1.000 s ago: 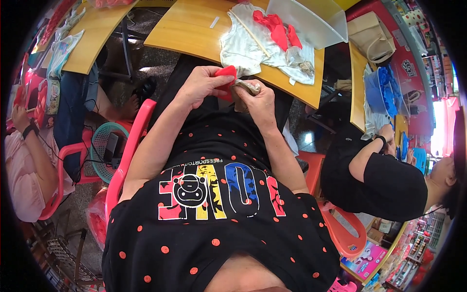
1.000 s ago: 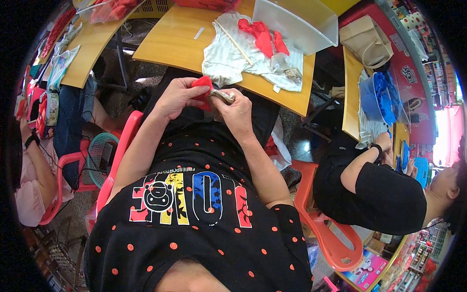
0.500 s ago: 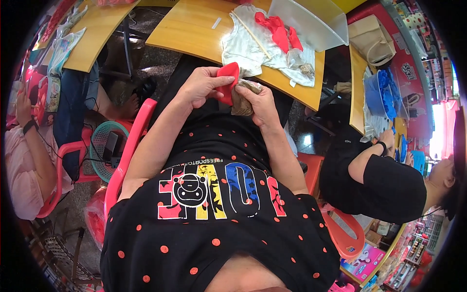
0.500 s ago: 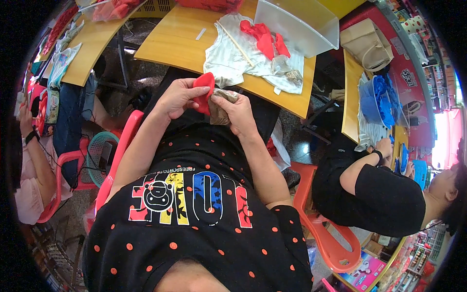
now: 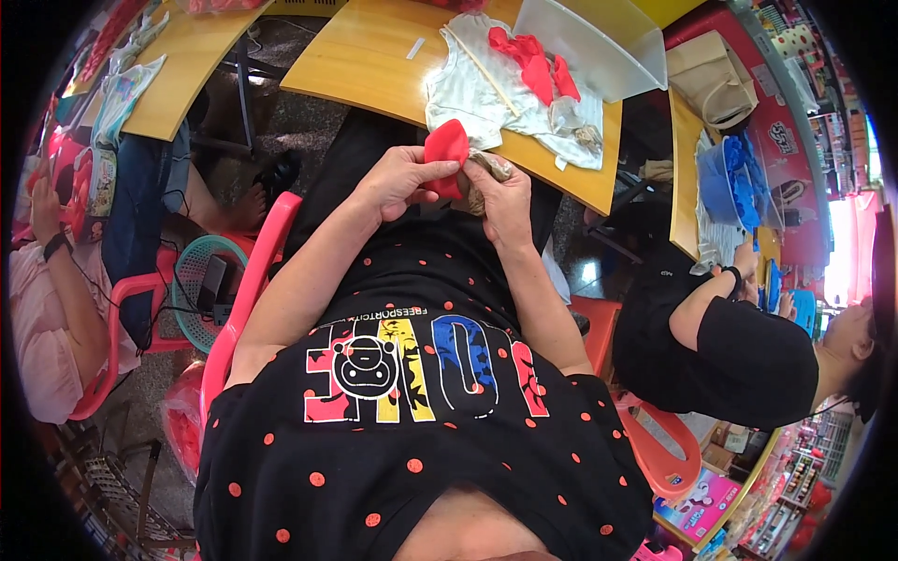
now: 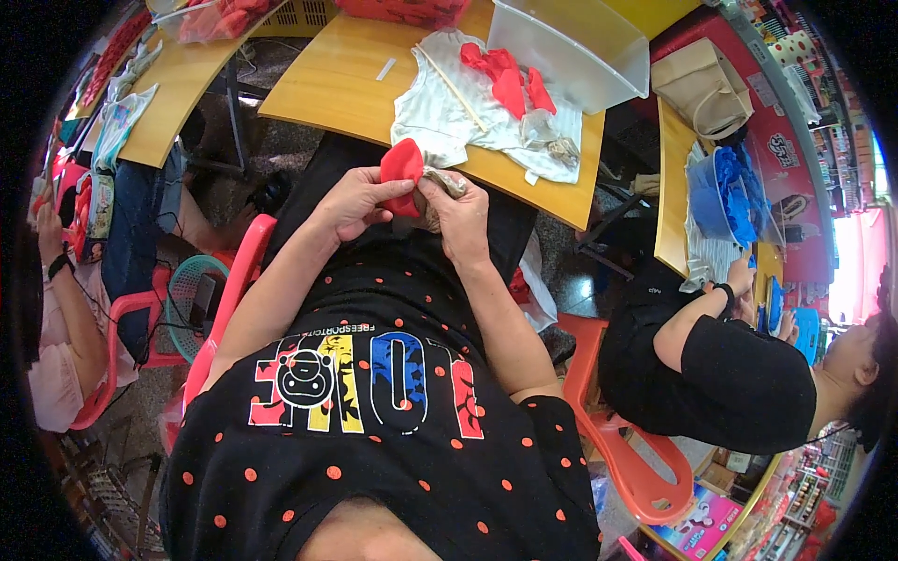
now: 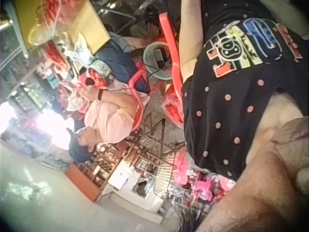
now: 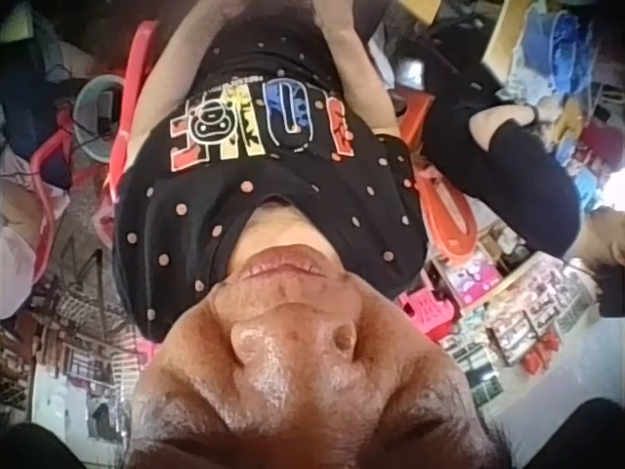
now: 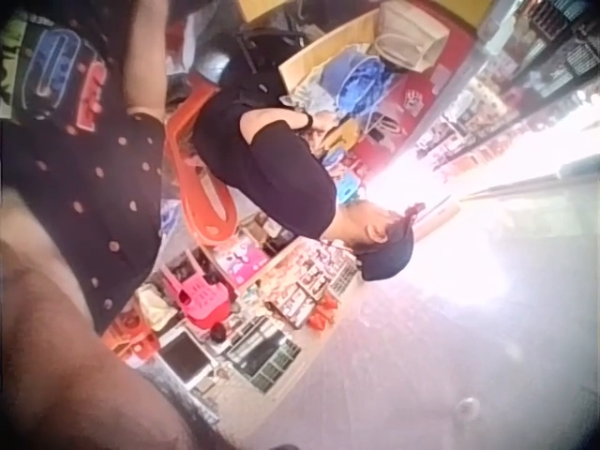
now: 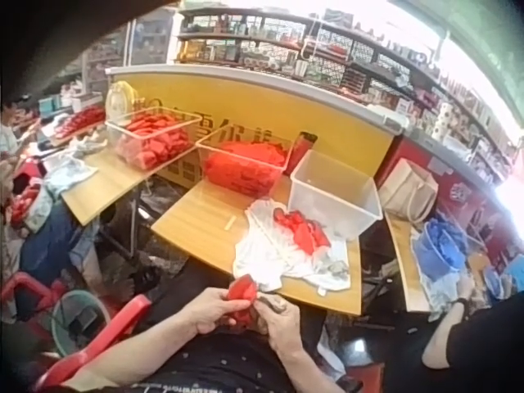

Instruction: Assembling and stuffing small red fabric pouches or decorations using a stick to insert the stuffing material.

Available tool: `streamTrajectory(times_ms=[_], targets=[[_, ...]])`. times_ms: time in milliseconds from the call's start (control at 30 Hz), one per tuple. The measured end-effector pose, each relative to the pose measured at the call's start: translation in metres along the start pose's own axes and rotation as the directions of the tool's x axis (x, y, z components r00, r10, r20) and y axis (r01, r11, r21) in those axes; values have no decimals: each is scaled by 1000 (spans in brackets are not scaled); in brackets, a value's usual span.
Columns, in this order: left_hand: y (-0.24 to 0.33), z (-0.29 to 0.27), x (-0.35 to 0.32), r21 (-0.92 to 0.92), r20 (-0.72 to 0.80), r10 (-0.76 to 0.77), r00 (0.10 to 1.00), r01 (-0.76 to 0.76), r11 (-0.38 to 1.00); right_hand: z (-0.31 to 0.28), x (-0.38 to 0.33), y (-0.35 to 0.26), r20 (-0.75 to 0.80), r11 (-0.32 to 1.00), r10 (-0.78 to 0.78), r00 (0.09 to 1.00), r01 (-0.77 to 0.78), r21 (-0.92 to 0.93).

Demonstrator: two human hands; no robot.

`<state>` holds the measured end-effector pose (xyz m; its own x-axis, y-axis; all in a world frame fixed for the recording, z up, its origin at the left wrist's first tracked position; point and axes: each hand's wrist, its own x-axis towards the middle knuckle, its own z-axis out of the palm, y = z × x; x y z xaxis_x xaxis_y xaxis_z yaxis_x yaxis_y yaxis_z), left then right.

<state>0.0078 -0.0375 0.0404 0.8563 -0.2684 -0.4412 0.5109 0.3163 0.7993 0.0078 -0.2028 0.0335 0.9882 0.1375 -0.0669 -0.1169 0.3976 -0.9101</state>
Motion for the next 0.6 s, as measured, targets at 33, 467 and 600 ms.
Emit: streamTrajectory(times_ms=[33, 467, 600], targets=[[0, 1, -1, 1, 0, 0, 1000, 0, 1000, 0, 0, -1, 5, 999, 29, 1000, -29, 34], [-4, -7, 6, -194, 62, -23, 998, 35, 980, -3, 2, 12, 104, 843, -276, 956, 292, -451], [-4, -4, 6, -139, 69, -40, 997, 49, 989, 1, 1, 6, 21, 944, -171, 985, 170, -283]])
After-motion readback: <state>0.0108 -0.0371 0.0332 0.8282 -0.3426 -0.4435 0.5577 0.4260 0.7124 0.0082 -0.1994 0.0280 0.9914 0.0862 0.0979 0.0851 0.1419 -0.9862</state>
